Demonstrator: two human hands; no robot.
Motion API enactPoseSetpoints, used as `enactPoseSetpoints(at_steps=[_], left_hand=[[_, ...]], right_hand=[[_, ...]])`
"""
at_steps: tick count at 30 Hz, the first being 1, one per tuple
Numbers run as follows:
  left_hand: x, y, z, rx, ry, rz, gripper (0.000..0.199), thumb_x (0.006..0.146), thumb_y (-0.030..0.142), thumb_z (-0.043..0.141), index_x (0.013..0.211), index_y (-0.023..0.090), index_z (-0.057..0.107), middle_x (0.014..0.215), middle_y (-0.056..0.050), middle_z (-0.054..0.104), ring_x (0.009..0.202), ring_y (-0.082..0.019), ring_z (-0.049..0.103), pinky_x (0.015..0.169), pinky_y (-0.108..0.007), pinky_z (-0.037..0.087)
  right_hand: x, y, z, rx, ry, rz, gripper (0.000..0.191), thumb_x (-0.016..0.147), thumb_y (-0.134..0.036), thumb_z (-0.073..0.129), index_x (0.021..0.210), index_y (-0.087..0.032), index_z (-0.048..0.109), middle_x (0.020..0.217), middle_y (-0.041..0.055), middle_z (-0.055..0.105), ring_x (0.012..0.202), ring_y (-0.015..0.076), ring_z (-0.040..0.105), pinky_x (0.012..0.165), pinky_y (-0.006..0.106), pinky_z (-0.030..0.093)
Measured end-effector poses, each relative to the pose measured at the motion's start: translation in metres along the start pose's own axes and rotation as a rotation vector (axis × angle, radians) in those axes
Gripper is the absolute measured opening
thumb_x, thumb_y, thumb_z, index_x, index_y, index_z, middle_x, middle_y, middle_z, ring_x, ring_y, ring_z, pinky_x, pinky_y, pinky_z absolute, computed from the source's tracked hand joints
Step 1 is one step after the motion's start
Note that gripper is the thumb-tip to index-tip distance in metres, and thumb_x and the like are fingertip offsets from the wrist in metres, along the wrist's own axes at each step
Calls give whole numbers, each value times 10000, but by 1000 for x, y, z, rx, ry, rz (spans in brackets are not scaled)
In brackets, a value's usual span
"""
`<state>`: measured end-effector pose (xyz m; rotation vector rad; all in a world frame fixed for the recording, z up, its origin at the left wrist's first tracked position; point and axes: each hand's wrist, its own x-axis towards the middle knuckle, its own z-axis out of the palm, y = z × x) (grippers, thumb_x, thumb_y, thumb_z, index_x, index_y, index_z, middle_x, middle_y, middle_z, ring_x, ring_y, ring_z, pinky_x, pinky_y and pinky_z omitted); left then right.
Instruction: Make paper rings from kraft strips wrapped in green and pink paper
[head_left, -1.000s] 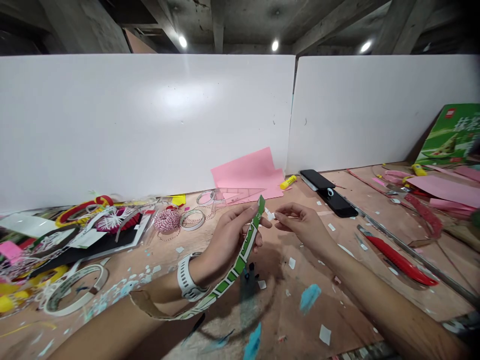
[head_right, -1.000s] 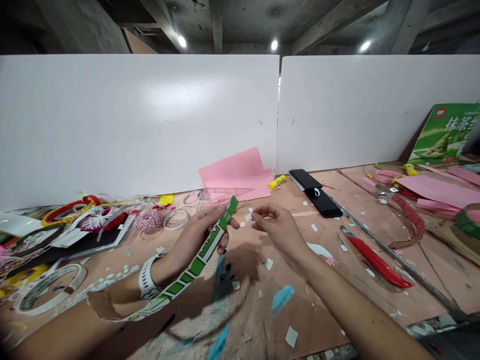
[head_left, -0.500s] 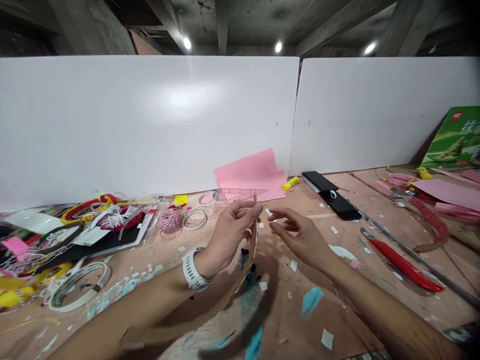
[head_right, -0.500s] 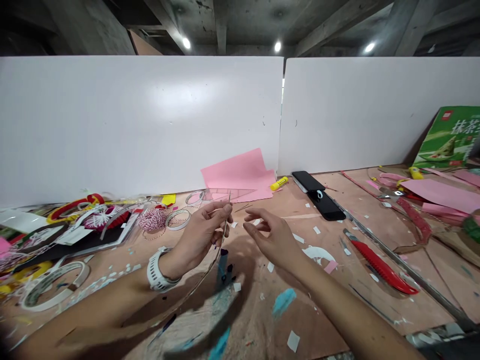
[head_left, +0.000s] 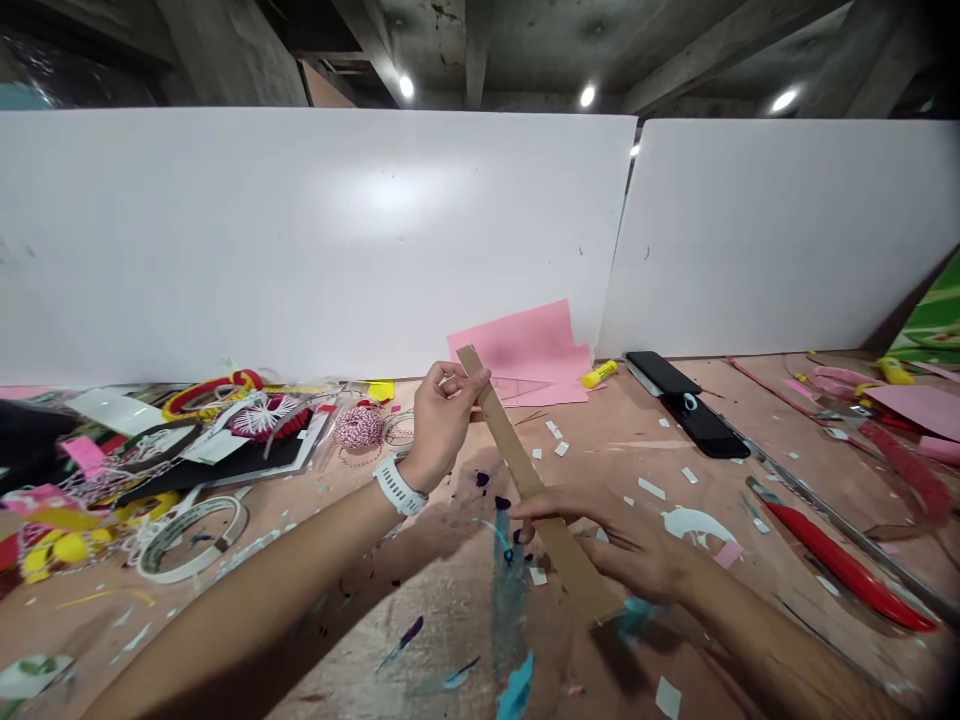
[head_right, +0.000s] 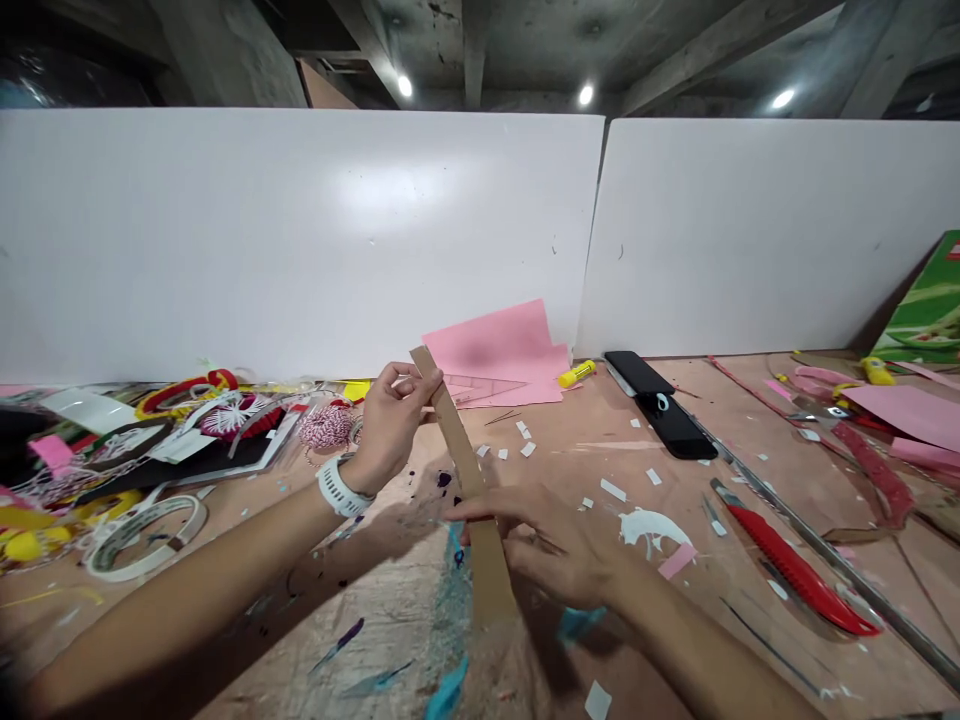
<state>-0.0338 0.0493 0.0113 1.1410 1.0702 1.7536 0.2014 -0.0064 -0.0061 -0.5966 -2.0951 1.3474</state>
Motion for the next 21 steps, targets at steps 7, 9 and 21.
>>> enactPoseSetpoints(at_steps=[7,9,21], left_hand=[[10,15,-7,-68,-4,82,398,830,479,807,937,243,504,665,68,656,605,-104,648,550,-192,542],[10,20,-7,-86,-27,83,362,870,493,768,983,242,534,709,56,681,632,-94,664,574,-181,549],[-21,34,2,134,-725,137,210,944,365,696,1069,216,778,1095,-95,773,1039,-242,731,977,-427,586]], right_hand=[[3,0,-6,405,-79,145,398,946,-500,575,1166,-248,789,1430,132,638,1129,352,689,897,479,590],[5,1,-2,356,40,145,319,991,-482,553,1130,-271,748,1357,116,685,1053,292,716,812,418,611],[16,21,-21,-487,523,-22,248,969,-392,594,1144,-316,754,1088,71,753,1024,305,688,787,405,572]])
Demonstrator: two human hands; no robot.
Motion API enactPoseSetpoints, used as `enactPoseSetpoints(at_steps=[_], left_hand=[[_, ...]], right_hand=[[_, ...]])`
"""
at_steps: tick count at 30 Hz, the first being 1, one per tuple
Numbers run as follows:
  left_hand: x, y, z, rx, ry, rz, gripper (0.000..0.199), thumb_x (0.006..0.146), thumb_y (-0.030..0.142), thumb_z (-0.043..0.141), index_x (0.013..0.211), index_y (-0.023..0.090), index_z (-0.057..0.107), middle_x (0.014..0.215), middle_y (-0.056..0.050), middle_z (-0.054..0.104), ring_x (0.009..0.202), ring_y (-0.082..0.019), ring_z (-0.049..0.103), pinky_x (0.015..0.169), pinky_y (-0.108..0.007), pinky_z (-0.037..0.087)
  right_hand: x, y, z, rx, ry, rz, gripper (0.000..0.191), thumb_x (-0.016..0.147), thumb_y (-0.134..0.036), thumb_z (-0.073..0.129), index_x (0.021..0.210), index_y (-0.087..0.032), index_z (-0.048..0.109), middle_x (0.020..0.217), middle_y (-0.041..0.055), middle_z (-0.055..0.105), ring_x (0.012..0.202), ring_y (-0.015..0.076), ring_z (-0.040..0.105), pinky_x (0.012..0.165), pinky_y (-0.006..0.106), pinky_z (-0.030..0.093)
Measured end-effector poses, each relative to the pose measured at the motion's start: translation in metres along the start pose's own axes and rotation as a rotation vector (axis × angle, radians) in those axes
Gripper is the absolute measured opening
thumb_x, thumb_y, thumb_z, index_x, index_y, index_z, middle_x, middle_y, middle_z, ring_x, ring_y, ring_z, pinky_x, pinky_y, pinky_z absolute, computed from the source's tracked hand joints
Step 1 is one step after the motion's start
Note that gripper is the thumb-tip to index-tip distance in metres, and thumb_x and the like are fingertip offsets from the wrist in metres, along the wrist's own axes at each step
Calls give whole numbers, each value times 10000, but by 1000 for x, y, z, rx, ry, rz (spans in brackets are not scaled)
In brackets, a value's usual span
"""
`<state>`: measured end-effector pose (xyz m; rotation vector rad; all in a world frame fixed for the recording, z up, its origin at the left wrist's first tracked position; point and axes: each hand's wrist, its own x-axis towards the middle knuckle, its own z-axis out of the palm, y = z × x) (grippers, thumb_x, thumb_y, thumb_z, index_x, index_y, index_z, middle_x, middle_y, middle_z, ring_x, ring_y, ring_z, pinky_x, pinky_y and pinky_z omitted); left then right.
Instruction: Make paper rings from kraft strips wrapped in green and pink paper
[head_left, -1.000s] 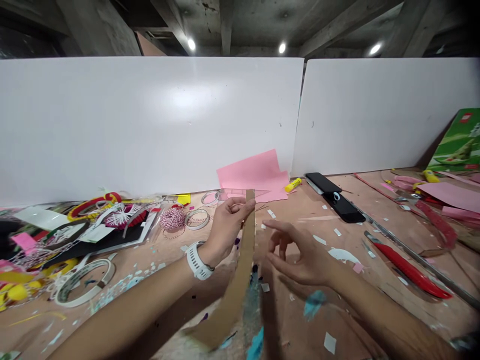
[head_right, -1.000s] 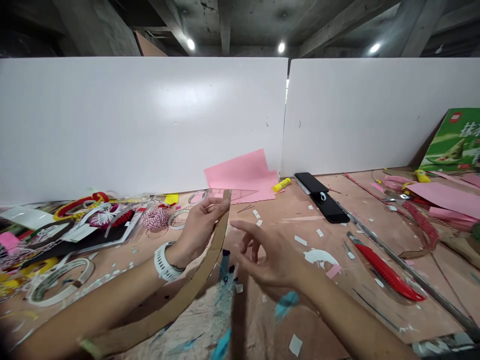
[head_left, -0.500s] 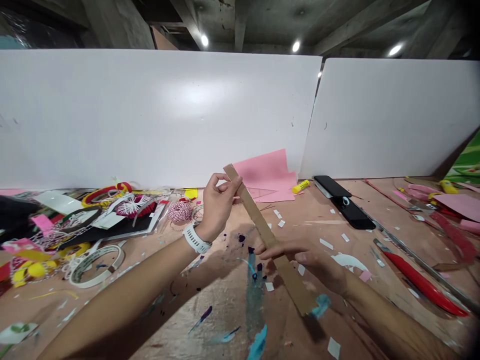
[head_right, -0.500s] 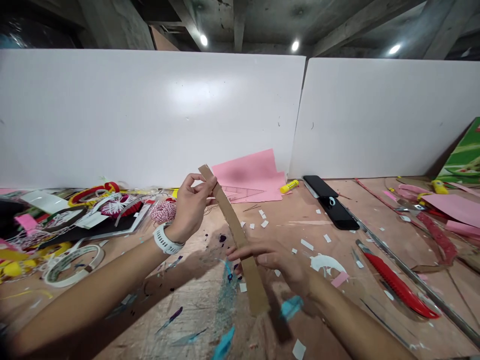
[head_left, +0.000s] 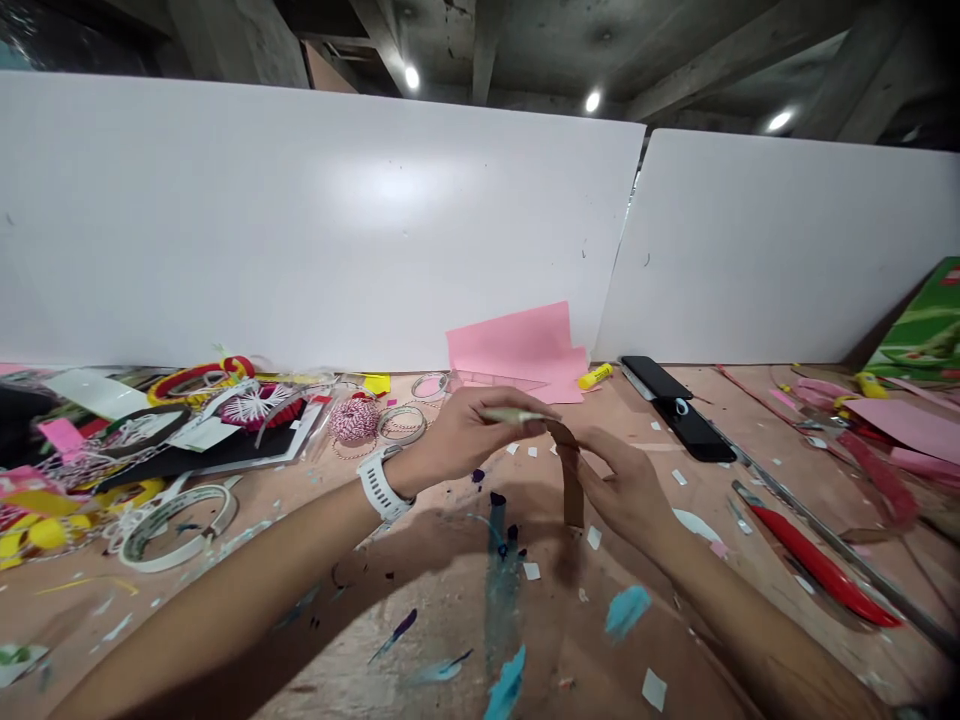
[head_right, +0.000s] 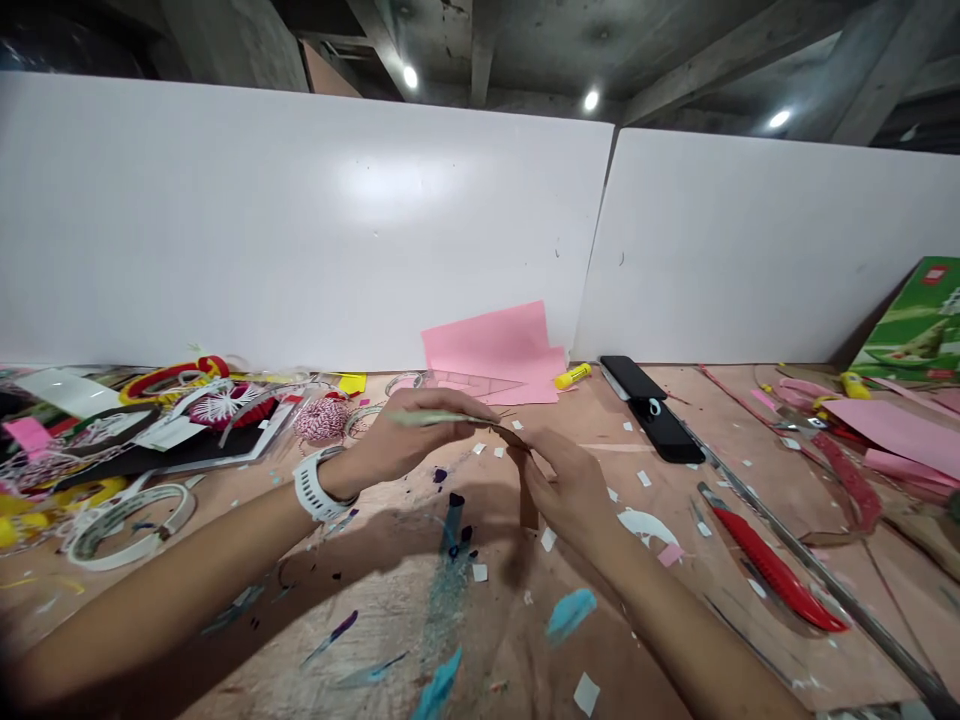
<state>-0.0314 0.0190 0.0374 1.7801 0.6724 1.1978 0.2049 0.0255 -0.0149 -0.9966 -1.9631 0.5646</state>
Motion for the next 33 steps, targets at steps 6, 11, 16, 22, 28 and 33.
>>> enactPoseSetpoints(at_steps=[6,11,16,22,28,33], left_hand=[[-10,19,11,234,-219,131,295,1003,266,587,1267,314,707,1373,-92,667,1282,-268,620,1063,-425,505],[-15,15,22,180,-289,150,246,1017,337,568,1225,297,694,1377,-125,643,1300,-285,601,1070,-442,495],[-17,6,28,77,-231,176,239,1007,361,607,1213,260,673,1269,-129,685,1199,-265,654,1025,-435,525],[-18,-3,31,160,-283,270,285,925,288,743,1199,234,688,1213,-107,712,1155,-254,667,1030,-415,512],[-23,-14,41,300,-279,248,317,885,312,786,1174,254,668,1464,-107,571,1311,-284,580,1105,-430,466],[-26,-21,45,277,-265,213,411,849,321,816,1224,255,663,1404,-103,637,1277,-292,613,1075,-410,486]], right_hand=[[2,7,-11,-286,128,16,360,944,-252,548,1239,-254,754,763,36,713,624,201,598,630,344,453],[2,0,-5,60,-56,95,441,951,-252,522,1366,-292,666,970,33,771,773,209,674,768,356,532],[6,-4,-2,682,-51,379,357,946,-362,572,1251,-260,728,1301,58,708,1099,248,685,927,385,564],[13,10,0,771,136,508,411,840,-489,769,1158,-230,749,942,36,766,867,199,696,784,335,583],[16,17,-4,843,277,524,471,731,-345,894,1164,-269,724,986,6,789,821,149,700,717,261,567],[19,14,-7,886,362,479,717,693,-272,914,1341,-332,614,1092,-12,804,866,145,726,723,253,571]])
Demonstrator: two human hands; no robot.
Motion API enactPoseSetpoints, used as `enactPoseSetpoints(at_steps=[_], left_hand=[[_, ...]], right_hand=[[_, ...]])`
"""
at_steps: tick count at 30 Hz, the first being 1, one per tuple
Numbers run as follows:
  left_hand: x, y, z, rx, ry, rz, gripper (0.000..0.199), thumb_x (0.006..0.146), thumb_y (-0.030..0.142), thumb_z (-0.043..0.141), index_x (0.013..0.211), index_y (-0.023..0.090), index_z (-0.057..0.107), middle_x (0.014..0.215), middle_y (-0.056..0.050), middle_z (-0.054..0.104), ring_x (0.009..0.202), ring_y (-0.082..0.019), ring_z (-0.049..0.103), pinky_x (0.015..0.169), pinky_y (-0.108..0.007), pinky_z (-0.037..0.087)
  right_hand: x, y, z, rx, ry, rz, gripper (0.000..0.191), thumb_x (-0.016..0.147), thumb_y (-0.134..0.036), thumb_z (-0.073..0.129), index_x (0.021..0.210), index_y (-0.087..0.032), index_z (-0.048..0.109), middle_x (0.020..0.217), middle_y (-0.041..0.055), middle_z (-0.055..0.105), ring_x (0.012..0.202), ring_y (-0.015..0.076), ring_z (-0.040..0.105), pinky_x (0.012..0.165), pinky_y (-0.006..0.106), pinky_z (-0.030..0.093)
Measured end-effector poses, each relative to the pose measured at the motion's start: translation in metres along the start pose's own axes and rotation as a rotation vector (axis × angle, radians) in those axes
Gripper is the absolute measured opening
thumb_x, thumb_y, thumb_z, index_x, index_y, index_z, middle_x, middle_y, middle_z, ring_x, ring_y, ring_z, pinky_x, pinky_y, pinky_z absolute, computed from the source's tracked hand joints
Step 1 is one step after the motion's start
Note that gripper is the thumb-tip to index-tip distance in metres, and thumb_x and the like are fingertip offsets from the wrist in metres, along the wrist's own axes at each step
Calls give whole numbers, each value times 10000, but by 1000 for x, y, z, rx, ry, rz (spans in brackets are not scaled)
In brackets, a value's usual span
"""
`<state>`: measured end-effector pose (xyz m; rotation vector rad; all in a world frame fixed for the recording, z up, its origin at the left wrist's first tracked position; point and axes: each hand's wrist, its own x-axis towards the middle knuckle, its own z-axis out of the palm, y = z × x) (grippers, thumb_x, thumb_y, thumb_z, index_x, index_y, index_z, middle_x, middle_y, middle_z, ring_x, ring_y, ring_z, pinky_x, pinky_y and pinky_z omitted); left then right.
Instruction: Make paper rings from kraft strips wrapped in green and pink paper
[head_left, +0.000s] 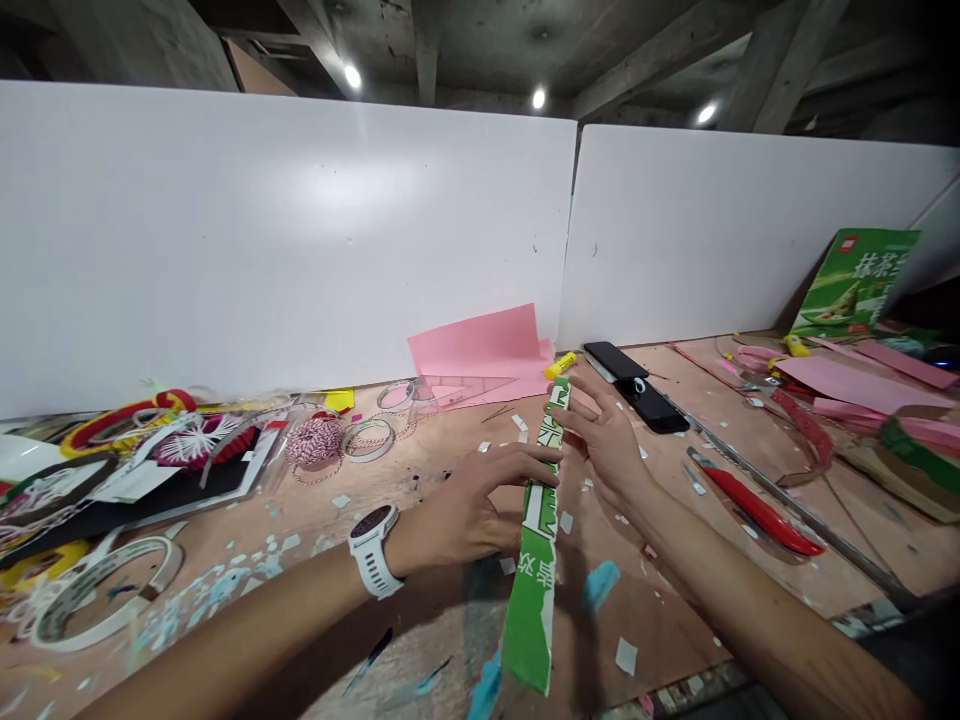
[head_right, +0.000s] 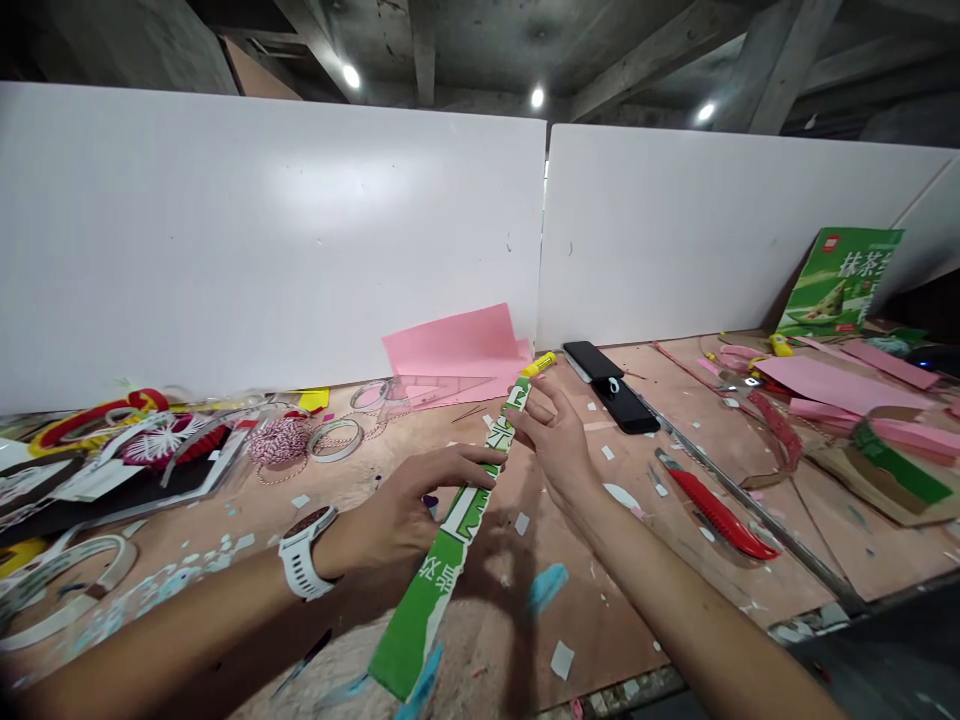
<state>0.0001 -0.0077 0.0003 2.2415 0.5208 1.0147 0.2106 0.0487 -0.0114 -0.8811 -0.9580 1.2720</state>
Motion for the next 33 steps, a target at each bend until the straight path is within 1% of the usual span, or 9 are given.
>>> enactPoseSetpoints(at_steps=[3,8,12,15,17,21,24,27,33], left_hand=[[0,0,3,-74,11,-93,446,820,255,828,1235,266,664,1378,-80,656,1215,-273,646,1028,-375,509],[1,2,8,-189,41,-182,379,826,269,826,1186,265,708,1359,-99,671,1192,-280,658,1019,-386,508],[1,1,8,-385,45,-228,326,871,399,792,1138,219,741,1363,-147,671,1219,-311,654,1033,-432,510],[1,-3,8,-626,86,-246,552,840,634,736,1151,178,751,1358,-188,666,1146,-334,696,1026,-486,529],[1,-7,9,-816,185,-271,657,865,734,617,1143,155,757,1292,-193,698,1044,-315,735,985,-491,559],[3,-10,9,-1135,308,-390,633,980,677,490,962,108,766,1014,-162,775,845,-266,768,848,-414,606],[4,-11,9,-1188,301,-431,594,974,654,522,875,108,732,936,-145,773,731,-242,764,751,-371,617],[5,-13,9,-1188,318,-470,581,992,650,486,915,124,718,917,-120,765,687,-216,752,735,-374,629],[9,-17,6,-1132,449,-435,543,1000,639,488,956,140,697,914,-95,754,764,-206,767,791,-335,625]], right_hand=[[0,-1,0,23,3,-30,838,702,-249,901,1445,-373,533,1121,-33,805,928,152,736,797,279,584],[3,0,-2,46,-54,-60,627,720,-191,856,1308,-313,677,1310,-5,747,1178,194,692,931,297,579],[0,-3,-1,81,-87,-84,596,754,-147,795,1302,-344,668,1379,-12,705,1296,205,634,999,326,569],[-4,-10,2,100,-125,-95,551,802,-154,757,1307,-353,665,1409,-9,678,1295,217,632,988,350,587],[-7,-15,3,103,-142,-88,490,837,-189,753,1294,-350,678,1437,-11,652,1284,207,631,952,317,599],[-12,-20,6,123,-162,-92,372,899,-300,755,1262,-360,705,1432,-19,645,1171,152,658,898,244,595],[-12,-19,7,150,-160,-99,345,907,-316,761,1244,-373,714,1384,-23,668,1051,120,673,825,214,601],[-10,-17,5,207,-154,-97,338,919,-326,754,1251,-372,706,1310,-13,704,975,107,678,777,205,606],[-5,-17,2,292,-120,-122,258,931,-343,746,1186,-321,713,1140,-14,750,987,113,700,859,243,620]])
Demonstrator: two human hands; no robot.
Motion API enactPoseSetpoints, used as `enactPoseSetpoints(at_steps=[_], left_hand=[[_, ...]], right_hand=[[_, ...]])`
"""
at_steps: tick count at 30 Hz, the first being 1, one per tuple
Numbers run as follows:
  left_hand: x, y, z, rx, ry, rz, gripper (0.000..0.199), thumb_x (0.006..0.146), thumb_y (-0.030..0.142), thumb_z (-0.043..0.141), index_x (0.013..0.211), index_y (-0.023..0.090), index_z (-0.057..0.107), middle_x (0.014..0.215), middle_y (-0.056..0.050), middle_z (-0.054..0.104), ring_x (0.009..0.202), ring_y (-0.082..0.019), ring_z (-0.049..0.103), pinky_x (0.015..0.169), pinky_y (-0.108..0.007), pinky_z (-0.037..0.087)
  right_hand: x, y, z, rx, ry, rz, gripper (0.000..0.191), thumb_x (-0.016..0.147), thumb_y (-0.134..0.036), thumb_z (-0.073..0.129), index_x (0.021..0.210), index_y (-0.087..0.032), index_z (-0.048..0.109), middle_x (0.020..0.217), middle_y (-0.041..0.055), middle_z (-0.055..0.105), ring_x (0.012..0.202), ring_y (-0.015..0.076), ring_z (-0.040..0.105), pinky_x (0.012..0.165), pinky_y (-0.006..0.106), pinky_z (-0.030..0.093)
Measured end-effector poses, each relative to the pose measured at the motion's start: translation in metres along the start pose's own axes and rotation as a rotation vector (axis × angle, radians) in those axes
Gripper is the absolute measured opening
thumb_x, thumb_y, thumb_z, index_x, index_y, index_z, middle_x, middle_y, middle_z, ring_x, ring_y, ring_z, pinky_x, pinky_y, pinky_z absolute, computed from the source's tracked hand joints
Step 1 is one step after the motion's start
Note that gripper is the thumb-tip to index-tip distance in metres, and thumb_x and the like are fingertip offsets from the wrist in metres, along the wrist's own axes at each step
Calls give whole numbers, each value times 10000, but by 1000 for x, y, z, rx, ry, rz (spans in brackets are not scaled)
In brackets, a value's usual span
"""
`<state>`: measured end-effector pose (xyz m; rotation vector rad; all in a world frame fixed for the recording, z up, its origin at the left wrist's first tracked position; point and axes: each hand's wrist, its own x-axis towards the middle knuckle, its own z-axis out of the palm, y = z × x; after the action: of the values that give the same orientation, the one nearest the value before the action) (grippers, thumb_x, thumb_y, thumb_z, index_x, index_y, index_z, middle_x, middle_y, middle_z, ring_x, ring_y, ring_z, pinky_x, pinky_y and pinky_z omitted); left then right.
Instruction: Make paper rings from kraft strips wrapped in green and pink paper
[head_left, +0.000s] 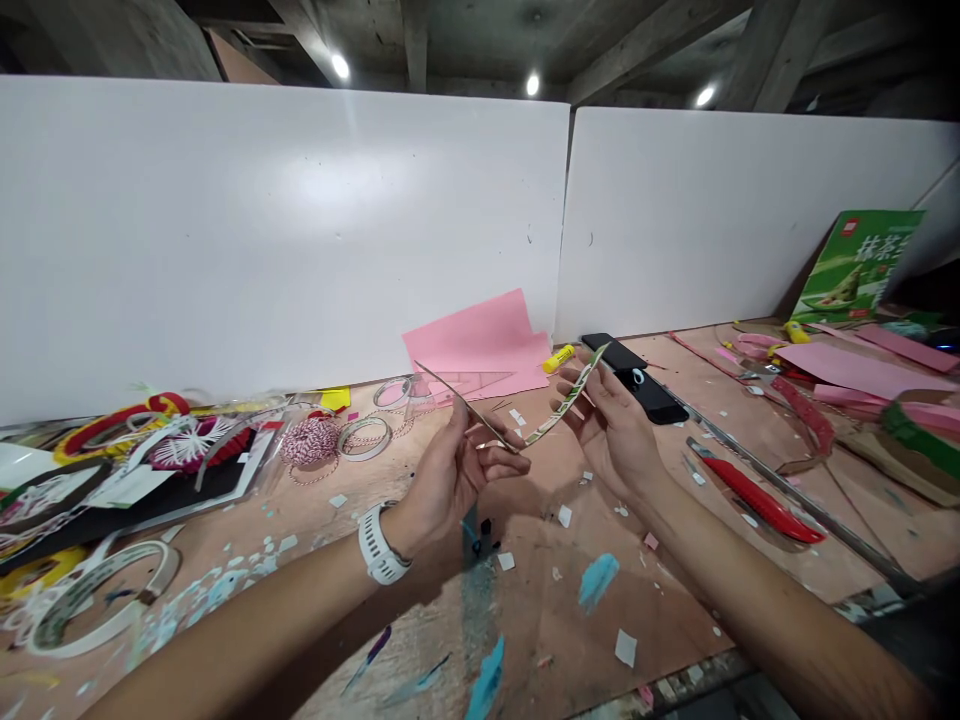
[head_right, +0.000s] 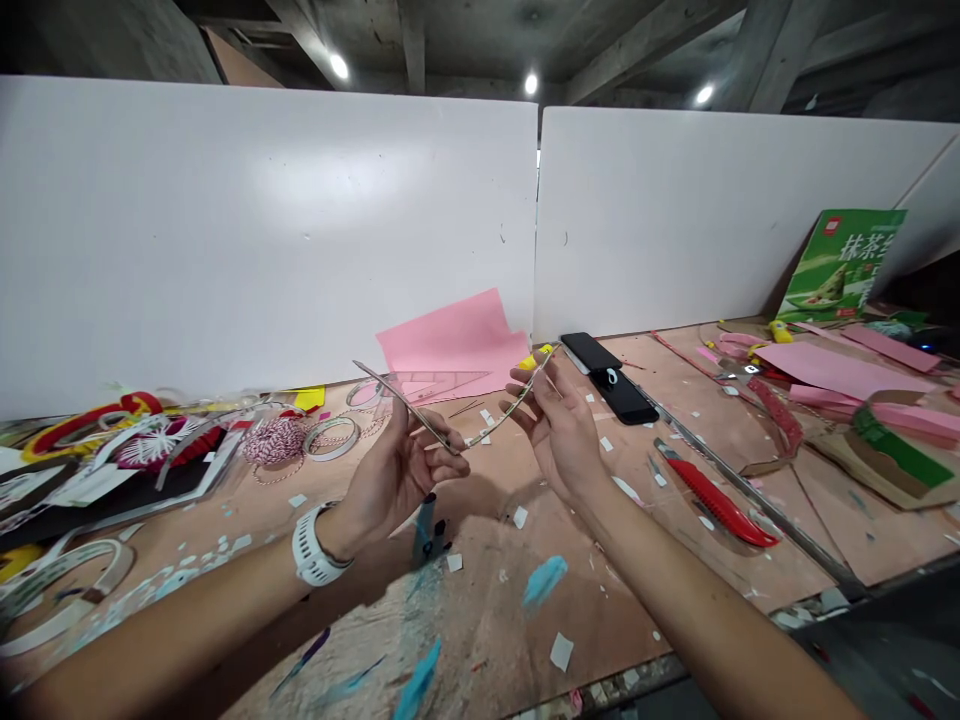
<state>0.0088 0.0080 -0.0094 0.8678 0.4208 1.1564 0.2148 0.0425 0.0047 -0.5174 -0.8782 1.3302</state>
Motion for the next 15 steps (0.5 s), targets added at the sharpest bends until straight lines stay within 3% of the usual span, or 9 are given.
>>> enactPoseSetpoints(at_steps=[4,7,10,15], left_hand=[[3,5,2,1,91,133,369,987,527,618,1013,164,679,1052,-89,766,941,-208,767,959,-369,597],[4,7,4,17,187,207,274,878,382,805,994,195,642,1022,-32,771,1032,-211,761,1036,-389,565],[5,9,6,66,293,246,357,752,284,911,889,197,593,843,32,748,932,-199,784,970,-373,597],[5,10,7,129,379,258,341,742,304,910,748,159,601,654,30,686,730,-169,766,783,-303,632]], right_hand=[[2,0,-3,-19,69,-39,169,904,-373,773,1035,-289,706,1103,-14,767,1069,141,710,901,280,626],[3,1,-4,-72,117,-58,200,865,-399,806,993,-294,694,1115,-26,776,1039,147,731,837,254,634],[3,1,-5,-129,157,-82,262,818,-411,845,1006,-300,701,1114,-41,781,930,140,756,802,255,640],[0,2,-3,-184,143,-118,297,770,-360,890,1006,-297,720,1035,-49,794,837,152,770,810,312,656]])
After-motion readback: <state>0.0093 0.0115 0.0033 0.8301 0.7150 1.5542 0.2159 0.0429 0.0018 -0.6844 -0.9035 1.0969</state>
